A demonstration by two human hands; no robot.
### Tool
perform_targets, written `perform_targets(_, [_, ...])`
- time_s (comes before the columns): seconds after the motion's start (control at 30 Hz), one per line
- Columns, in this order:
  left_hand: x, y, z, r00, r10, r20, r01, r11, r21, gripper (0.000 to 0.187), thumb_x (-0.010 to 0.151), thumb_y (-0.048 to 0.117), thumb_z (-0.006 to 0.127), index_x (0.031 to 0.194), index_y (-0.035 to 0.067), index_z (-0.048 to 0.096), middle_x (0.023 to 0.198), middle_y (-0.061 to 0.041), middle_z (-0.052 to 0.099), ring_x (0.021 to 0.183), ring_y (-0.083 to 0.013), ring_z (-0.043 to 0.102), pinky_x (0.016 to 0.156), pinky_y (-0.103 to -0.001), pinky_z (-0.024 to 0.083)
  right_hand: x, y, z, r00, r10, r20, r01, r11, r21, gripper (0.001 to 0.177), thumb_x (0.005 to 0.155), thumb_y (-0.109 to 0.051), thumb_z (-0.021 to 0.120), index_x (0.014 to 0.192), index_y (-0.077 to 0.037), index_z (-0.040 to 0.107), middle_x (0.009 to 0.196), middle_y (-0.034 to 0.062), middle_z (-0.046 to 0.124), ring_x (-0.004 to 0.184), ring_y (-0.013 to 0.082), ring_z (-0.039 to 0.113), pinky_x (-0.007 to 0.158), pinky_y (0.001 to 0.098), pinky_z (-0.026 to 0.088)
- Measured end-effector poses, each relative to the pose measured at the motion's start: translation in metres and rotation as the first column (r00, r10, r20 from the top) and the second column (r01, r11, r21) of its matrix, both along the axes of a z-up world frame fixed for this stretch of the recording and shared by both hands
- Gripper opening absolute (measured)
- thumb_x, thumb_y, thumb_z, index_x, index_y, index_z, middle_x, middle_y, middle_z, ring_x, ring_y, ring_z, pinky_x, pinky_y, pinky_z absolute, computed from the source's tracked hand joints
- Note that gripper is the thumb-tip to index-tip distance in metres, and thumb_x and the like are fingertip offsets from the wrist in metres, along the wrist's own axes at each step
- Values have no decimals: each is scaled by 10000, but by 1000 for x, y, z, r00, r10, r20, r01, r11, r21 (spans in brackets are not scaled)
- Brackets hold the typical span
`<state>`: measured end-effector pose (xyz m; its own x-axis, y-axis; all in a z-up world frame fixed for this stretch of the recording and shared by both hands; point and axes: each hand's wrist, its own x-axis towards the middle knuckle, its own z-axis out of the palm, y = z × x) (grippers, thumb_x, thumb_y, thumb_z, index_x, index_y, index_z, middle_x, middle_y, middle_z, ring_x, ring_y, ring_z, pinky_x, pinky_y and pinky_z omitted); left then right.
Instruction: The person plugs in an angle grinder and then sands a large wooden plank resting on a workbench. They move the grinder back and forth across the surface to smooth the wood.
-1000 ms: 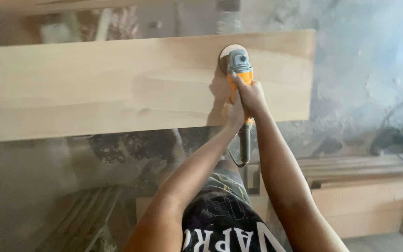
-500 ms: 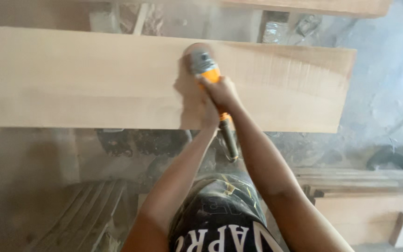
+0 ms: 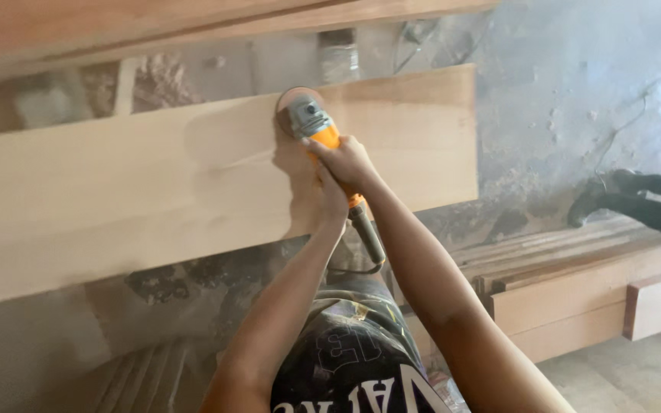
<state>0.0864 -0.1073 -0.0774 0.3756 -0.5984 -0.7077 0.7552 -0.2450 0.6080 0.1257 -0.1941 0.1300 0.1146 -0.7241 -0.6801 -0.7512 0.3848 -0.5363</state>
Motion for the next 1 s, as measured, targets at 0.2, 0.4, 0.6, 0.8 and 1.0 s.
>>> perform_targets(0.2, [-113, -54, 17, 929, -352, 115, 330, 928, 174, 693, 1040, 592, 353, 1380, 28, 569, 1143, -137, 706, 980, -220, 712, 760, -342, 574, -116, -50, 7, 970, -198, 142, 207, 977, -51, 550, 851, -517, 748, 924, 28, 736, 732, 93, 717, 630, 169, 702, 577, 356, 573])
perform_targets(0.4, [-160, -95, 130, 878, -375, 298, 358, 927, 112, 731, 988, 654, 438, 1203, -16, 638, 1039, -186, 732, 928, -274, 729, 769, -405, 570, -221, -78, 5, 886, -412, 213, 427, 904, -30, 496, 886, -457, 734, 999, 26, 712, 805, 82, 709, 673, 167, 692, 600, 345, 573])
perform_targets(0.6, [-135, -112, 198, 514, -783, 352, 707, 618, 343, 737, 934, 660, 340, 1181, 54, 680, 1011, -220, 735, 963, -395, 726, 806, -469, 547, -263, -104, -3, 857, -445, 259, 477, 876, -70, 505, 913, -461, 725, 1022, 31, 715, 860, 79, 703, 715, 150, 674, 636, 323, 574])
perform_targets(0.8, [-153, -143, 162, 689, -648, 325, 594, 761, 259, 822, 957, 698, 399, 1143, -48, 690, 1023, -300, 717, 1060, -423, 693, 914, -483, 529, -245, -117, 2, 820, -477, 317, 515, 856, -46, 515, 932, -469, 715, 1035, 35, 702, 887, 77, 686, 729, 150, 672, 642, 337, 586])
perform_targets(1.0, [-106, -125, 145, 759, -614, 219, 550, 783, 290, 786, 915, 682, 449, 1150, -36, 665, 1032, -272, 746, 984, -374, 753, 857, -440, 573, -188, -104, 0, 837, -444, 320, 477, 878, -29, 498, 916, -453, 703, 1061, 23, 692, 882, 74, 692, 730, 158, 680, 641, 345, 600])
